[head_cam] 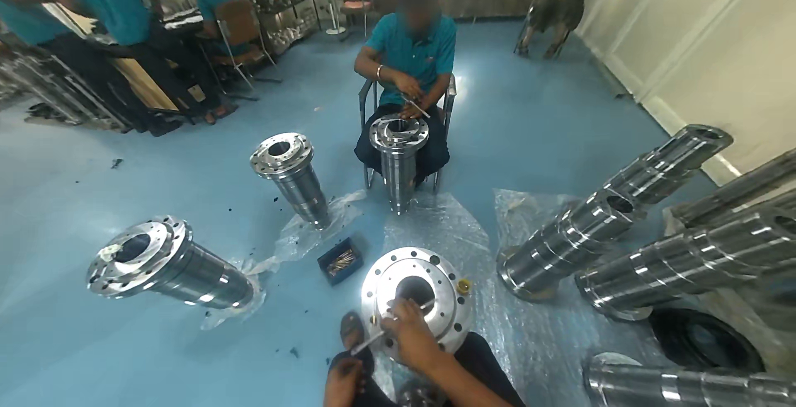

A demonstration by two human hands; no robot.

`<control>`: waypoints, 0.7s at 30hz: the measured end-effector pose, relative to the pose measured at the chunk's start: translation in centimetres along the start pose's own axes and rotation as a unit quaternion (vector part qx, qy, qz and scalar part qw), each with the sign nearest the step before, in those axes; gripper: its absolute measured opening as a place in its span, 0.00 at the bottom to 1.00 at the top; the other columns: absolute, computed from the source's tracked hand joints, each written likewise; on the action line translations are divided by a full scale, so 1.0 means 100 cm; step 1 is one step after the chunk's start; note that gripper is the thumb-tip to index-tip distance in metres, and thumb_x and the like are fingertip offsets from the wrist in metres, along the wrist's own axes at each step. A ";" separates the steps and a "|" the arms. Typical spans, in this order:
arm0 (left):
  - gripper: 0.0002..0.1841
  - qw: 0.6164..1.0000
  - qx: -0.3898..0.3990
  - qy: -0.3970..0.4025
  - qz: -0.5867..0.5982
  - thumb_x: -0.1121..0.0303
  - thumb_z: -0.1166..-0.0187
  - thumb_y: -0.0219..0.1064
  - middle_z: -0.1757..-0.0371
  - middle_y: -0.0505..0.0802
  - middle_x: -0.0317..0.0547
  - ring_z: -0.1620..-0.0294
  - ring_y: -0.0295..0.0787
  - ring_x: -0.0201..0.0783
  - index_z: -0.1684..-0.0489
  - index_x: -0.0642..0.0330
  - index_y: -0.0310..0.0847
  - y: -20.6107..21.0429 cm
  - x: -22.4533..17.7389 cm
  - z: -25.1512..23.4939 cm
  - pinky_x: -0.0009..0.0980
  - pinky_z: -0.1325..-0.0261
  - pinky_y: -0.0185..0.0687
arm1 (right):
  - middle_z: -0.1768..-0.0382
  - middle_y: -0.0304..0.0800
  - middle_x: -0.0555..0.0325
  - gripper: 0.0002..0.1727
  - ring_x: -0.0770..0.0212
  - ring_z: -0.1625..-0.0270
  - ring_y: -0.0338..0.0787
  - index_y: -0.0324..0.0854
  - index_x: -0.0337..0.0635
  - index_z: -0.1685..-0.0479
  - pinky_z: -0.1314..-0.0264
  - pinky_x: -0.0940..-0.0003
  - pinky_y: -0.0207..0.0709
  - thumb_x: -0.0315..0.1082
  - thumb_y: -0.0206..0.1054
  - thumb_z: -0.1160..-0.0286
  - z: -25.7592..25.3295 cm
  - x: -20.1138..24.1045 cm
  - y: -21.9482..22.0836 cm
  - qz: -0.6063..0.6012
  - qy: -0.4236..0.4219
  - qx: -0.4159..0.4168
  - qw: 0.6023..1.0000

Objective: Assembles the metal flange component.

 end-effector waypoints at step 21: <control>0.12 1.000 -0.005 0.001 0.017 0.69 0.12 0.63 0.56 0.93 0.56 0.65 0.92 0.42 0.44 0.72 0.82 -0.003 0.000 -0.001 0.39 0.58 0.90 | 0.05 0.51 0.48 0.33 0.40 0.03 0.44 0.75 0.50 0.17 0.07 0.31 0.35 0.28 0.67 0.29 -0.001 -0.006 -0.006 0.052 0.081 0.011 0.995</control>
Point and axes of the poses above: each hand's wrist, its own z-axis away from the middle knuckle, its own y-axis out of the palm, x = y × z, the point moved 7 cm from there along -z, towards the middle knuckle
